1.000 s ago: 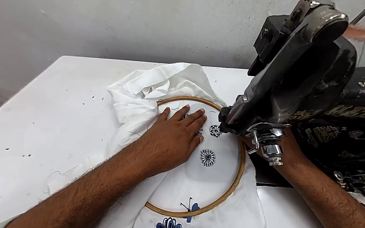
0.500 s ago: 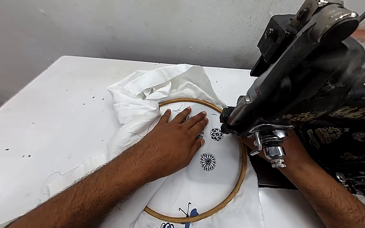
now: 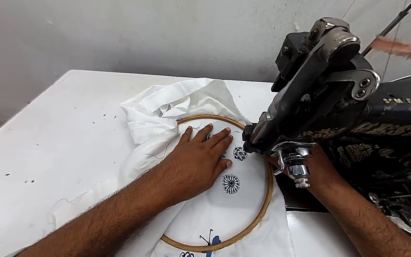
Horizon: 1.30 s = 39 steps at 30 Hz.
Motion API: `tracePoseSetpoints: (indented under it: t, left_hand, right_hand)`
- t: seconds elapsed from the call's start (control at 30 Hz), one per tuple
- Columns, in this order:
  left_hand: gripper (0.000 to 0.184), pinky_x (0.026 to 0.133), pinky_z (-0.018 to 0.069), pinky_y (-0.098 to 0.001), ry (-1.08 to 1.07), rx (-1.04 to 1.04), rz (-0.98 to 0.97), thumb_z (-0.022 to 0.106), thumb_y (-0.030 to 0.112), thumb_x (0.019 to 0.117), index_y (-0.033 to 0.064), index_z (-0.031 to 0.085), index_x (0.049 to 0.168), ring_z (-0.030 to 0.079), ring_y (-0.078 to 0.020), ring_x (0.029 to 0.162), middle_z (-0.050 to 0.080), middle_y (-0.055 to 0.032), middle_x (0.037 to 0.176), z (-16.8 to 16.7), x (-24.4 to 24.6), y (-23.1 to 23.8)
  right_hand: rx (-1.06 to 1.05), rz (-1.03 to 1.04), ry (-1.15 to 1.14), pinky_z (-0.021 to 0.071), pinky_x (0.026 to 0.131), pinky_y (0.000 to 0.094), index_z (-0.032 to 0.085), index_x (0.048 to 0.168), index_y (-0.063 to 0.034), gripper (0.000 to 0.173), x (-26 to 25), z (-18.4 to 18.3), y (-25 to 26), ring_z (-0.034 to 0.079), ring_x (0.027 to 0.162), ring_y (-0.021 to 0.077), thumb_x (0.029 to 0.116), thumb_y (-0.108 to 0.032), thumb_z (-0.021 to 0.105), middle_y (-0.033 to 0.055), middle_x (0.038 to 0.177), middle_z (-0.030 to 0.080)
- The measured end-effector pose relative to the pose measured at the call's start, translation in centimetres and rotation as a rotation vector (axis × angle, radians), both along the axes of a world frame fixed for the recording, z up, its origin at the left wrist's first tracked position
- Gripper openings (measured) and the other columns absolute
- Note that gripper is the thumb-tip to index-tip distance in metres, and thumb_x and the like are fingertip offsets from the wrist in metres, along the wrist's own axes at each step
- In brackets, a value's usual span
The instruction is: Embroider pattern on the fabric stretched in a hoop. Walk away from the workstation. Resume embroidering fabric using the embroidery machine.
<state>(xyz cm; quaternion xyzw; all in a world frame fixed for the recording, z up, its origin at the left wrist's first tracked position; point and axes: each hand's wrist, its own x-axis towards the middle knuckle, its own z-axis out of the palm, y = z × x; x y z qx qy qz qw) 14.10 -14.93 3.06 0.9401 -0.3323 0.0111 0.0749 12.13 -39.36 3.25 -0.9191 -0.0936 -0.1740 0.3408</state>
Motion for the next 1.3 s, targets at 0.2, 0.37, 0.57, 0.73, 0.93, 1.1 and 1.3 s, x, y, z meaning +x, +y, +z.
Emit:
tracePoseSetpoints:
  t: [0.2,0.37,0.57,0.73,0.93,1.1,1.3]
  left_hand:
    - [0.060,0.117,0.0266,-0.0696,0.013,0.015,-0.003,0.028,0.051,0.1083,0.0197,0.045,0.157,0.033,-0.0322,0.152,0.039,0.0023,0.164,0.1,0.1,0.1]
    - [0.060,0.117,0.0268,-0.0693,0.010,0.013,-0.006,0.028,0.051,0.1082,0.0197,0.045,0.157,0.033,-0.0317,0.152,0.039,0.0024,0.164,0.1,0.1,0.1]
    - [0.060,0.116,0.0273,-0.0693,0.001,0.004,0.001,0.029,0.051,0.1080,0.0195,0.046,0.156,0.034,-0.0318,0.152,0.040,0.0026,0.164,-0.1,0.1,0.1]
    - [0.060,0.116,0.0271,-0.0698,0.004,0.015,0.008,0.029,0.051,0.1082,0.0198,0.045,0.157,0.034,-0.0324,0.152,0.039,0.0016,0.164,0.1,0.2,0.2]
    - [0.060,0.116,0.0275,-0.0700,0.006,0.027,0.008,0.029,0.050,0.1081,0.0190,0.045,0.156,0.034,-0.0325,0.152,0.040,0.0014,0.164,0.3,0.0,0.2]
    - [0.059,0.116,0.0282,-0.0693,0.015,0.035,0.018,0.029,0.050,0.1079,0.0198,0.045,0.156,0.034,-0.0322,0.152,0.039,0.0017,0.164,0.4,0.0,0.2]
    - [0.059,0.116,0.0281,-0.0695,0.033,0.045,0.025,0.030,0.050,0.1079,0.0201,0.045,0.157,0.033,-0.0319,0.152,0.038,0.0021,0.165,0.6,-0.1,0.3]
  right_hand:
    - [-0.056,0.019,-0.050,0.0507,0.079,0.0227,0.069,0.099,-0.0056,0.024,-0.1,-0.2,-0.2,0.064,0.084,0.0047,0.0834,-0.024,0.071,0.0045,0.088,0.067]
    - [-0.111,-0.007,-0.034,0.0507,0.075,0.0243,0.069,0.096,-0.0046,0.022,-0.4,0.3,-0.1,0.064,0.080,0.0065,0.0826,-0.023,0.070,0.0059,0.084,0.067]
    - [-0.091,-0.001,-0.018,0.0504,0.078,0.0258,0.068,0.097,-0.0049,0.022,-0.4,0.0,-0.3,0.064,0.084,0.0077,0.0840,-0.022,0.070,0.0059,0.087,0.067]
    - [-0.050,-0.003,-0.038,0.0503,0.077,0.0224,0.068,0.099,-0.0068,0.022,-0.1,-0.9,-0.3,0.062,0.083,0.0038,0.0821,-0.021,0.072,0.0026,0.087,0.066]
    - [-0.004,0.029,-0.049,0.0480,0.079,0.0178,0.068,0.099,-0.0067,0.020,-0.2,-0.5,-0.2,0.061,0.086,-0.0003,0.0826,-0.018,0.073,0.0014,0.088,0.065]
    - [0.025,0.027,-0.056,0.0483,0.078,0.0129,0.068,0.098,-0.0073,0.021,-0.1,-1.1,-0.3,0.061,0.083,-0.0047,0.0817,-0.020,0.071,-0.0020,0.086,0.065]
    - [0.048,0.019,0.001,0.0483,0.073,0.0136,0.067,0.095,-0.0072,0.017,-0.3,-0.7,-0.2,0.059,0.079,-0.0053,0.0797,-0.012,0.074,-0.0034,0.081,0.063]
